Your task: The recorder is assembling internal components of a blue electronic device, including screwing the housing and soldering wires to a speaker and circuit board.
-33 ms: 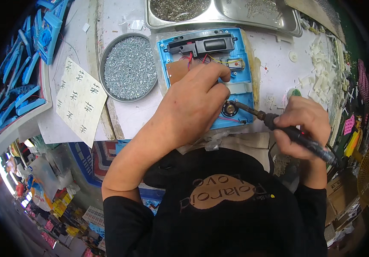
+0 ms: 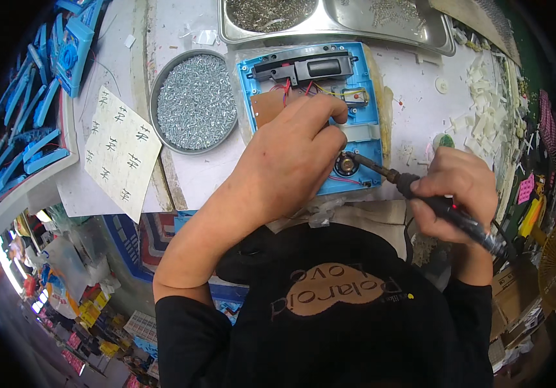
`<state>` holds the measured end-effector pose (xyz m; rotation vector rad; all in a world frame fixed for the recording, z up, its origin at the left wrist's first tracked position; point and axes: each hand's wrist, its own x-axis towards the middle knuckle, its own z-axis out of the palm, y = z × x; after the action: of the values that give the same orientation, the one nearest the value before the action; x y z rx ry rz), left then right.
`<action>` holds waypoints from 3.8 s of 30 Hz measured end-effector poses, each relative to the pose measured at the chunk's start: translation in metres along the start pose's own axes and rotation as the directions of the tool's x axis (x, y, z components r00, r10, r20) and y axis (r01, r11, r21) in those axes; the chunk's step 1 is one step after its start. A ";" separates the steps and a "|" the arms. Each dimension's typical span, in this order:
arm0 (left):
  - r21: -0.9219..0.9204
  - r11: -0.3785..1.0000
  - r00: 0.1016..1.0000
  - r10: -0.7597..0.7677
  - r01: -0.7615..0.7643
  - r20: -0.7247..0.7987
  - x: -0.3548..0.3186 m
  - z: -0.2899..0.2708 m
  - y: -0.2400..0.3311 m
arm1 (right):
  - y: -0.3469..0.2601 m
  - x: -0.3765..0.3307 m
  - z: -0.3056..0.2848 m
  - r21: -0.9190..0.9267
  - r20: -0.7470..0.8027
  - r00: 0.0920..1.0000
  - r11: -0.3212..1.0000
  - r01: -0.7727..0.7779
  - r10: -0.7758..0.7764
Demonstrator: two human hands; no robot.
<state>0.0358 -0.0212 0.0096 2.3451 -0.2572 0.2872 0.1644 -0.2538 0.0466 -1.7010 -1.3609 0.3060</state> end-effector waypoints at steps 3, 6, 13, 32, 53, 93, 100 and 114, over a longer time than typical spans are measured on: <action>0.016 1.000 1.000 0.006 -0.006 -0.004 0.001 0.000 0.001 | -0.007 0.005 -0.003 -0.057 0.039 0.998 0.997 0.050 -0.048; 0.029 1.000 1.000 -0.008 0.007 0.013 0.001 -0.002 0.003 | -0.007 0.001 -0.008 -0.019 0.003 1.000 0.999 0.031 -0.031; -0.014 1.000 1.000 -0.015 0.016 0.017 0.001 -0.005 0.001 | -0.001 -0.013 -0.018 0.039 -0.087 0.996 0.999 -0.014 0.017; 0.136 0.990 0.998 0.037 -0.044 0.052 0.001 -0.001 0.008 | 0.001 -0.008 -0.013 0.012 0.009 0.999 0.999 -0.046 0.046; 0.187 0.976 0.994 0.099 -0.108 0.055 0.003 -0.001 0.008 | -0.025 0.006 -0.017 -0.015 -0.018 0.977 0.977 -0.214 0.214; 0.113 0.993 0.995 0.046 -0.036 -0.088 -0.047 -0.012 -0.002 | 0.046 -0.170 -0.132 0.773 -0.578 0.300 0.627 -0.100 0.759; 0.190 0.978 0.995 0.093 -0.086 -0.028 -0.028 -0.008 0.006 | 0.031 -0.051 -0.050 0.292 -0.520 0.661 0.840 -0.457 0.541; 0.155 0.982 0.991 0.120 -0.110 -0.059 -0.032 -0.011 -0.003 | 0.141 0.056 -0.167 -0.218 -0.614 0.740 0.842 -0.493 0.274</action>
<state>0.0043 -0.0088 0.0062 2.4691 -0.3490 0.4569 0.3882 -0.2842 0.0503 -2.1697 -0.6247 -0.2421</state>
